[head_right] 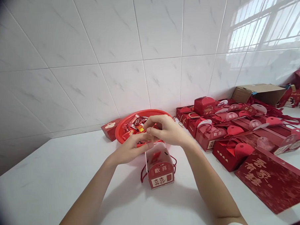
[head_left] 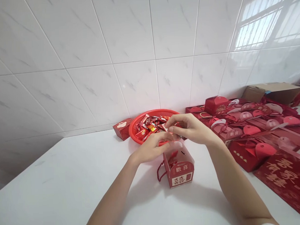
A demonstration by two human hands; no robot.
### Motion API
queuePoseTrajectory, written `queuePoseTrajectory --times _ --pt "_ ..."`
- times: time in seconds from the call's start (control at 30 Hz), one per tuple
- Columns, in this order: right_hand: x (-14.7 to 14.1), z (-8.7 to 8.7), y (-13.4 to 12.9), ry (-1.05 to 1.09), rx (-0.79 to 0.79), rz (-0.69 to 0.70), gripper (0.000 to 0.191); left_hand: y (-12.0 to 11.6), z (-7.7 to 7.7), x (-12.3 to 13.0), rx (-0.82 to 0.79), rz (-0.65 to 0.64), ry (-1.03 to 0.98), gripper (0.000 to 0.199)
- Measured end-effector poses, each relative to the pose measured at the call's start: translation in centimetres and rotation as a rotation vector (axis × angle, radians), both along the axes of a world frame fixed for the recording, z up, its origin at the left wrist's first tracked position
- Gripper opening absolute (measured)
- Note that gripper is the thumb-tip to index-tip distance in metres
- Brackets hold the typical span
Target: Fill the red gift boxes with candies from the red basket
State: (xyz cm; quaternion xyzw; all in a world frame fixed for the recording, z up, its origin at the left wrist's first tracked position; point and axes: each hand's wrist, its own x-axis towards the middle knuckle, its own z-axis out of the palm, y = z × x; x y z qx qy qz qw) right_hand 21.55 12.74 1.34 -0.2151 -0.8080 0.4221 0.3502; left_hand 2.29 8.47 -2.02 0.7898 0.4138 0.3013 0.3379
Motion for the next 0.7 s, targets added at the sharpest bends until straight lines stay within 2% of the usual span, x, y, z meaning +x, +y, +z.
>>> queuePoseTrajectory --times 0.13,0.3,0.43,0.57,0.7 --pt "-0.5 -0.6 0.2 -0.101 0.088 0.022 0.014 -0.6 0.3 -0.8 0.073 0.068 0.133 0.025" --pt "0.0 0.1 0.0 -0.215 0.198 -0.047 0.014 -1.5 0.8 -1.3 0.037 0.149 0.379 0.031" --pt "1.4 0.9 -0.3 -0.496 0.29 -0.036 0.014 -1.6 0.6 -1.3 0.015 0.119 0.484 0.029" --pt "2.3 0.9 -0.4 -0.868 0.238 0.007 0.015 -1.5 0.1 -1.6 -0.011 0.077 0.48 0.028" --pt "1.2 0.2 -0.2 -0.943 0.184 0.086 0.009 -2.0 -0.6 -1.4 0.024 0.085 0.434 0.027"
